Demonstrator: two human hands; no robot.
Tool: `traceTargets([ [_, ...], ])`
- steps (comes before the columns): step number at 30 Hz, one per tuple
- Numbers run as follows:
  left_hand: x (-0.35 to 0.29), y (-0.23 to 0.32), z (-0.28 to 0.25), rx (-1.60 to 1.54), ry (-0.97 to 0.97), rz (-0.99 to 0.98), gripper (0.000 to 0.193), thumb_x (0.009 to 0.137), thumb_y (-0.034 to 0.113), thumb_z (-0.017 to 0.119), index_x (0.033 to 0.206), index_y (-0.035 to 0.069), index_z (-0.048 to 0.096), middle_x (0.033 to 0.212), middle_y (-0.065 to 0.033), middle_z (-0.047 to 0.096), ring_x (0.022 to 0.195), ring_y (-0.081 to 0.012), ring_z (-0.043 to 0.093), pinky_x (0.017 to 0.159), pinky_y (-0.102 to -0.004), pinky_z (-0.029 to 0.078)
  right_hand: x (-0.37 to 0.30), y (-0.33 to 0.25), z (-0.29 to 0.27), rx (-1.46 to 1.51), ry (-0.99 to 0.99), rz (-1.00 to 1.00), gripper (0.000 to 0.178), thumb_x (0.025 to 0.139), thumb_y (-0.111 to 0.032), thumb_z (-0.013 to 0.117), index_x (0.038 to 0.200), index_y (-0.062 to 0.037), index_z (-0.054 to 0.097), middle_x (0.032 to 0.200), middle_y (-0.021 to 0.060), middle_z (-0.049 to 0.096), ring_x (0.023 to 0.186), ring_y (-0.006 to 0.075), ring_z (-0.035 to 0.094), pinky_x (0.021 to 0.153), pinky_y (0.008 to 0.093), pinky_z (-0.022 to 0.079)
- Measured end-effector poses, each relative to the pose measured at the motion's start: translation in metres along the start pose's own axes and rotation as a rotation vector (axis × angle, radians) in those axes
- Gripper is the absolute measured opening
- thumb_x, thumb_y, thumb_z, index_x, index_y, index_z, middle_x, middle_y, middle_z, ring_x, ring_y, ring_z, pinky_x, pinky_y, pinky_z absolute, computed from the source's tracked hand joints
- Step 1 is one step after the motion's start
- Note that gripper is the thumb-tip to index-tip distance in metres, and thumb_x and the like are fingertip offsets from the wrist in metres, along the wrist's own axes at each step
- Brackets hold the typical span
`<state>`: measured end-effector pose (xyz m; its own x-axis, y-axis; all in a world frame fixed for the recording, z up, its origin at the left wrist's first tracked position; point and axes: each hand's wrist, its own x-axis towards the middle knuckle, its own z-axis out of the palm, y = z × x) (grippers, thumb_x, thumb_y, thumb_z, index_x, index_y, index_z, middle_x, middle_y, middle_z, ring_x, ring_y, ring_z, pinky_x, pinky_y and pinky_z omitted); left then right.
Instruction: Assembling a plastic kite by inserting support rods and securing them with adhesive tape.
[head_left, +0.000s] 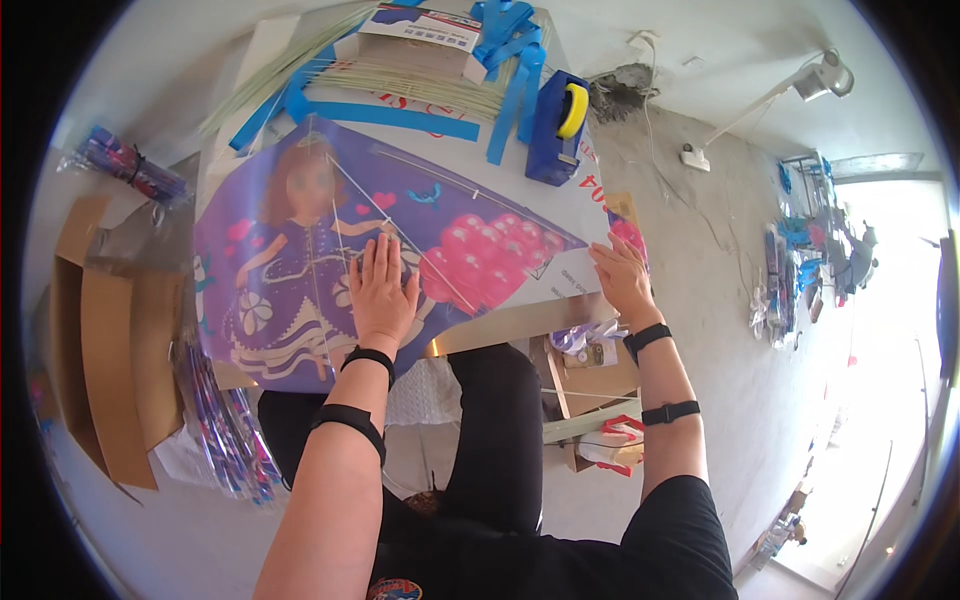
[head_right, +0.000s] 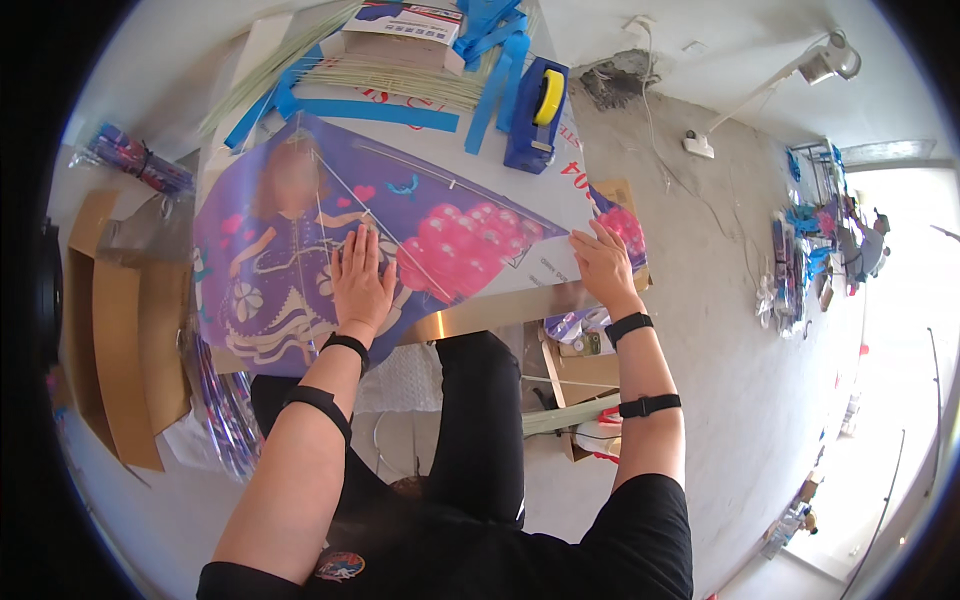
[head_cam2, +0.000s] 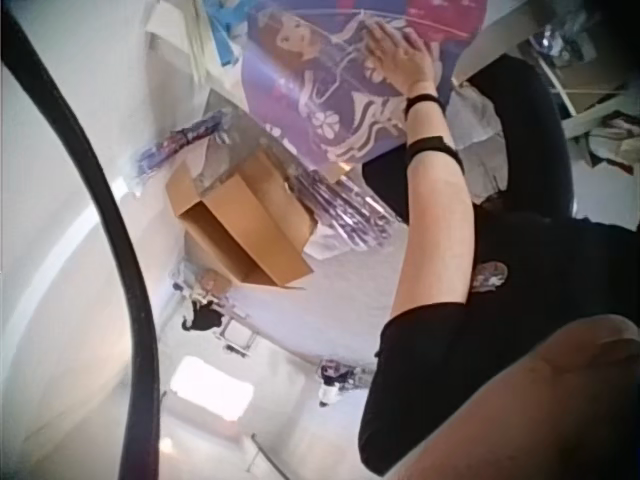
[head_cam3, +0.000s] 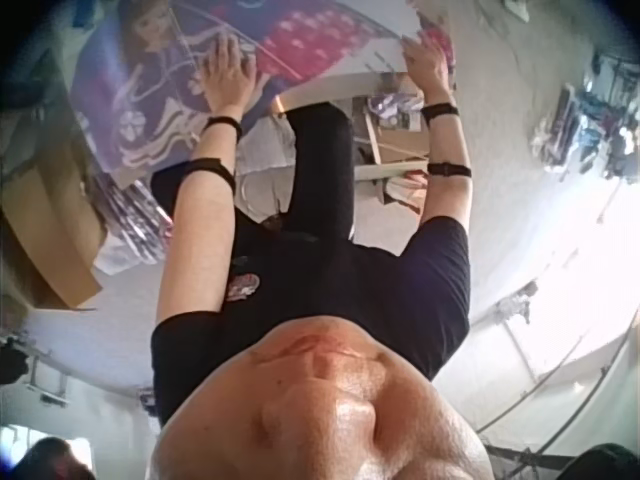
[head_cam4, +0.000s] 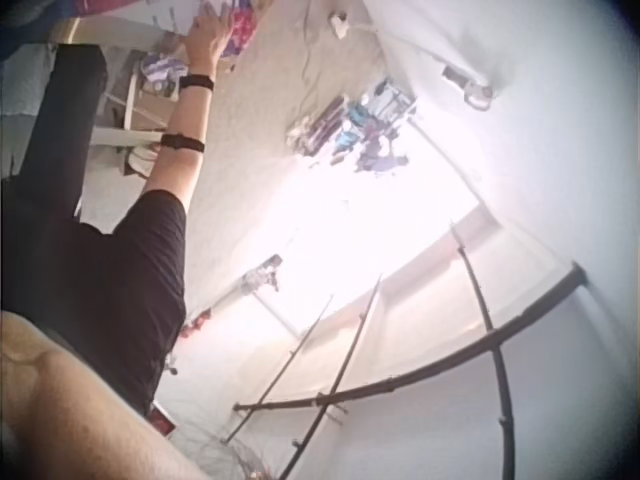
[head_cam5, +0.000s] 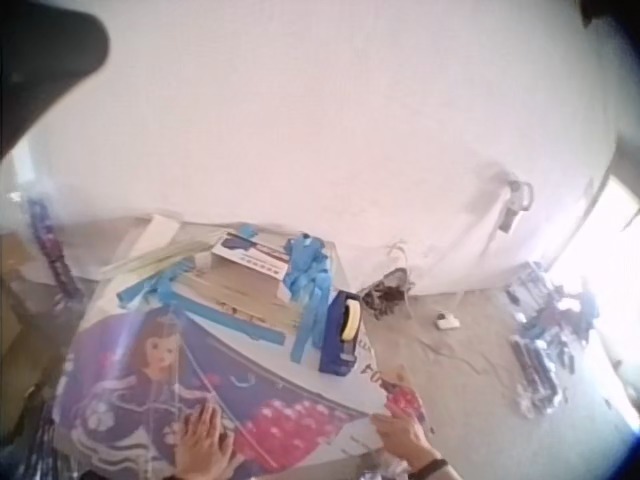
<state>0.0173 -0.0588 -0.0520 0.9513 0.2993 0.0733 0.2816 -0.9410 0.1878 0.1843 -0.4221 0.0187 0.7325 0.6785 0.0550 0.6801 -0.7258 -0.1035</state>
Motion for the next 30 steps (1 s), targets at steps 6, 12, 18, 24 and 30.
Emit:
traceTargets([
  [6, -0.003, -0.002, 0.001, -0.001, 0.015, 0.022, 0.061, 0.094, 0.040, 0.045, 0.146, 0.009, 0.033, 0.152, -0.0073, 0.030, 0.140, -0.0244, 0.028, 0.115, -0.0466, 0.019, 0.080, -0.077, 0.014, 0.186, 0.143, -0.122, 0.028, 0.083, -0.010, 0.063, 0.111, -0.0086, 0.066, 0.118, 0.0043, 0.064, 0.117, 0.0278, 0.054, 0.098, 0.0404, 0.043],
  [12, -0.001, 0.003, -0.003, -0.024, 0.012, 0.015, 0.060, 0.094, 0.040, 0.045, 0.145, 0.010, 0.034, 0.152, -0.0066, 0.032, 0.140, -0.0239, 0.029, 0.115, -0.0463, 0.020, 0.137, -0.106, 0.038, 0.231, 0.077, -0.220, 0.032, 0.087, -0.016, 0.060, 0.117, -0.0089, 0.063, 0.125, 0.0025, 0.060, 0.123, 0.0265, 0.049, 0.103, 0.0408, 0.038],
  [18, -0.001, 0.002, -0.007, -0.040, 0.009, 0.004, 0.060, 0.094, 0.040, 0.045, 0.144, 0.009, 0.036, 0.151, -0.0074, 0.033, 0.139, -0.0244, 0.030, 0.115, -0.0460, 0.019, 0.149, -0.108, 0.053, 0.149, 0.021, -0.265, 0.032, 0.088, -0.019, 0.058, 0.119, -0.0099, 0.062, 0.128, 0.0013, 0.058, 0.126, 0.0252, 0.046, 0.105, 0.0411, 0.037],
  [24, -0.001, 0.002, -0.007, -0.069, 0.004, -0.001, 0.059, 0.094, 0.041, 0.045, 0.143, 0.009, 0.037, 0.151, -0.0077, 0.033, 0.139, -0.0246, 0.030, 0.115, -0.0464, 0.019, 0.156, -0.110, 0.057, 0.116, 0.013, -0.291, 0.032, 0.089, -0.019, 0.057, 0.119, -0.0100, 0.062, 0.128, 0.0003, 0.057, 0.127, 0.0243, 0.045, 0.106, 0.0412, 0.036],
  [30, -0.002, 0.000, -0.006, -0.084, 0.014, -0.002, 0.058, 0.094, 0.041, 0.046, 0.142, 0.009, 0.039, 0.150, -0.0077, 0.033, 0.139, -0.0249, 0.030, 0.114, -0.0469, 0.020, 0.186, -0.134, 0.057, 0.067, 0.034, -0.374, 0.033, 0.090, -0.022, 0.057, 0.120, -0.0108, 0.061, 0.128, -0.0006, 0.057, 0.127, 0.0240, 0.044, 0.106, 0.0414, 0.036],
])
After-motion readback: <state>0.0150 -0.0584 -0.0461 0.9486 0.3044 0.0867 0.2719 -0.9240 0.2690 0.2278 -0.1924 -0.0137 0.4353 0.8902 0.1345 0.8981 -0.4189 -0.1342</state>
